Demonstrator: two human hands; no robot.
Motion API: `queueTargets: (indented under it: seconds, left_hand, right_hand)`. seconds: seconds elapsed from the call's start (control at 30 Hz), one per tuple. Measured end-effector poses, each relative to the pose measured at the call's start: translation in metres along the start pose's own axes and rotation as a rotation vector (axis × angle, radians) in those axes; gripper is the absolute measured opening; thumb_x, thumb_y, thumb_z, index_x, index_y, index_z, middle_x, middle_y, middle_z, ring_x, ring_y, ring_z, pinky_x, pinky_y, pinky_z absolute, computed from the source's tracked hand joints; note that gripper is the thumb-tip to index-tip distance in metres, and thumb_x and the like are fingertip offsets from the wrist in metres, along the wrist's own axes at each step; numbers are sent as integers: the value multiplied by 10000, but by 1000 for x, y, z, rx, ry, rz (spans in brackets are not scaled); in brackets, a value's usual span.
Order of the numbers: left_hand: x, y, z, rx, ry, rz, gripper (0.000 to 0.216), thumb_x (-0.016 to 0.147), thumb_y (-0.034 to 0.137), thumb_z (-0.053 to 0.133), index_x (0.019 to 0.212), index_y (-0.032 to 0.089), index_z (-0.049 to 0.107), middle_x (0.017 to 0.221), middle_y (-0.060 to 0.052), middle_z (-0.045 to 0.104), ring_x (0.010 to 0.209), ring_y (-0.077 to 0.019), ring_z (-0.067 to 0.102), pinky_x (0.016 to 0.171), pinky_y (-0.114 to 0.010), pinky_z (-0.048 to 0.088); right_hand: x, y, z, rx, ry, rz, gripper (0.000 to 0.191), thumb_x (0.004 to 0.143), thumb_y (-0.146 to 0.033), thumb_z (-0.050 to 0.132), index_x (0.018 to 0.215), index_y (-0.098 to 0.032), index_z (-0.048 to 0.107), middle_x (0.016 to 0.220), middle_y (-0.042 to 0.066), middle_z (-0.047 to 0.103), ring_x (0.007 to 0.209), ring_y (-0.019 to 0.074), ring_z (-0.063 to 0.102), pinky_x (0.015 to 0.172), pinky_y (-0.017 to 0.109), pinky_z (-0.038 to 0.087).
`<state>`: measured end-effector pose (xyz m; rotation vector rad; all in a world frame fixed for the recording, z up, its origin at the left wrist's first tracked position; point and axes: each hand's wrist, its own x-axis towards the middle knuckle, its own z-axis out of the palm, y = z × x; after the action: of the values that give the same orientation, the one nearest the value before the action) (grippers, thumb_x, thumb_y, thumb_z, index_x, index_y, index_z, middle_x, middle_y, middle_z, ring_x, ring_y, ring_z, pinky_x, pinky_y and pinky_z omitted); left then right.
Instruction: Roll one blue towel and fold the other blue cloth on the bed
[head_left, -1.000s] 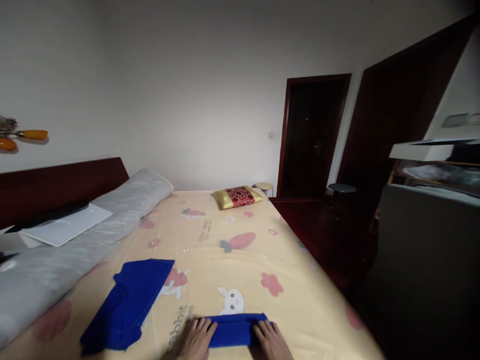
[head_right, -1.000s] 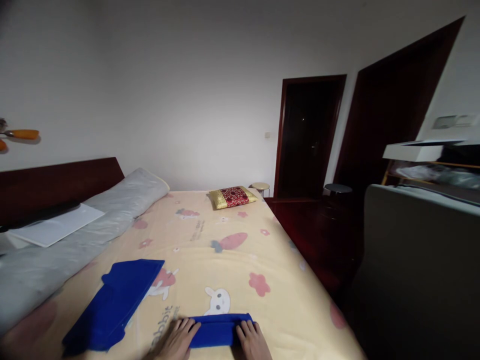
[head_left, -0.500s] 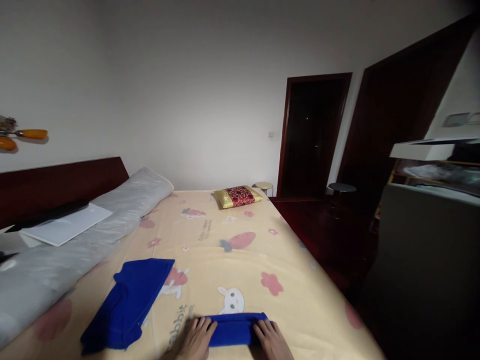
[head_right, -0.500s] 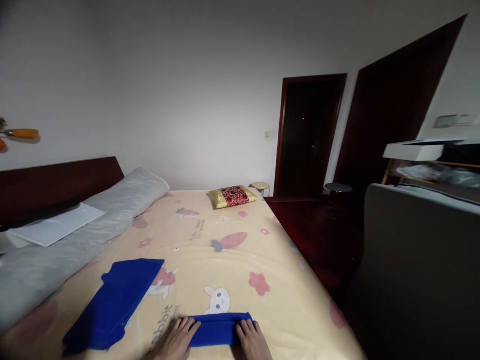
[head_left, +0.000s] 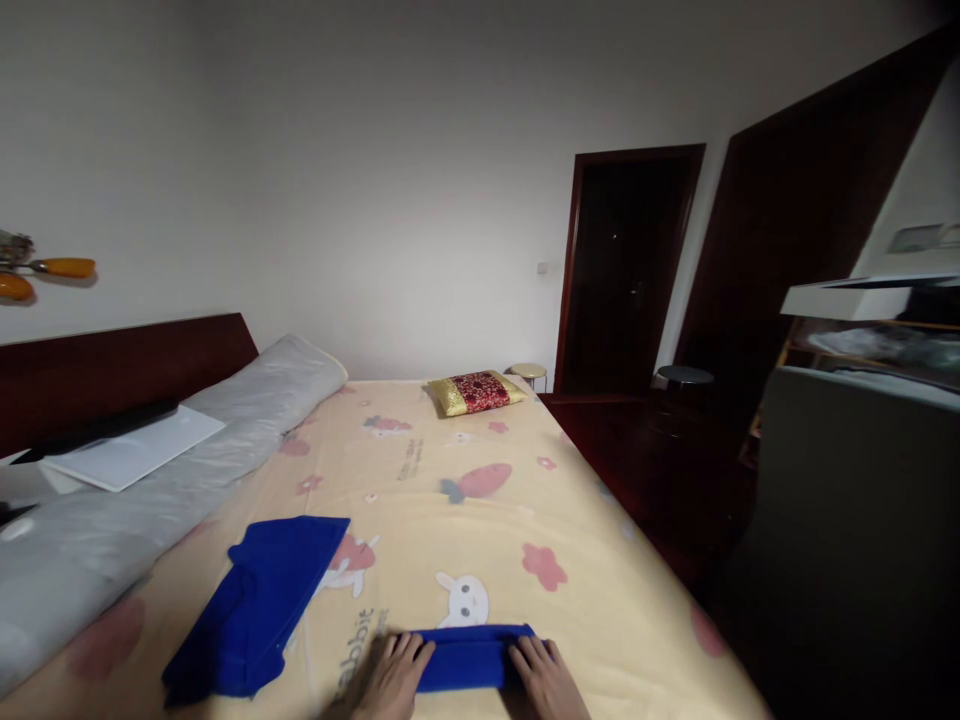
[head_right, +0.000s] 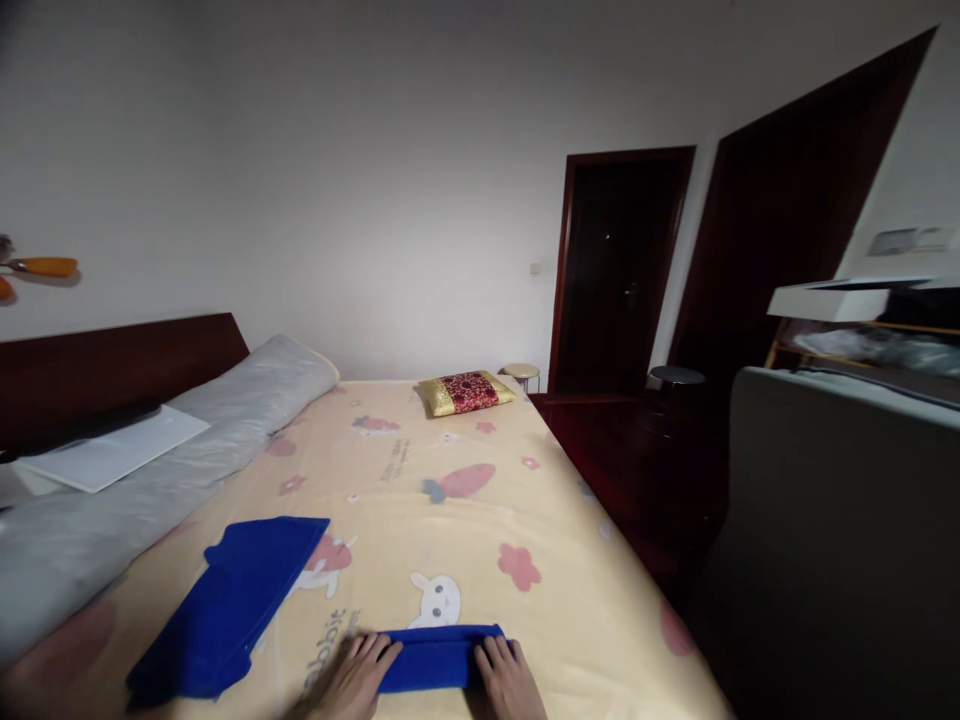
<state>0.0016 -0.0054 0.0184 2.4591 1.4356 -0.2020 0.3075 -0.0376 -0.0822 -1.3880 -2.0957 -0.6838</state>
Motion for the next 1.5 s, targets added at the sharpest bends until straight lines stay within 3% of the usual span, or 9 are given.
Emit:
queueTargets:
  seconds: [0.23,0.67,0.93,1.2,1.5]
  left_hand:
    - [-3,4,-9,6,16,14,714,752,67,355,1443,242,409,1443,-79,489,1364,-250,370,1172,-433,190]
    - [-4,-1,-4,-14,10,4,713,753,108,383,1455,237,390,1489,-72,451,1393,-253,342,1185,-435,162]
    - [-3,-1,-5,-1,7,-10,715,748,102,385,1452,233,398,1500,-74,443,1402,-249,333,1186,-437,161]
    - [-4,-1,-5,-10,19,2,693,763,101,375,1444,227,411,1487,-84,454,1397,-255,344,1186,-449,170]
    - [-8,3,-11,-11,-3,-4,693,770,104,353,1455,204,392,1505,-91,434,1406,-253,332,1191,-441,154]
  right_hand:
    - [-3,3,2,-76,-46,21,291,780,-182,575,1058,-236,643,994,42,685,935,239,575,907,402,324]
    - [-5,2,3,-60,-94,80,321,765,-295,604,1082,-256,645,1040,56,691,949,267,573,917,442,368]
    - [-6,5,-1,-91,-83,56,347,780,-222,552,1110,-269,649,1064,55,695,979,265,573,908,445,383]
    - [-8,5,3,-77,-56,61,345,778,-289,592,1116,-249,648,1055,65,701,945,262,577,873,432,396]
    - [-9,5,1,-90,-107,55,426,769,-234,573,1192,-240,624,1092,78,693,966,277,569,855,428,397]
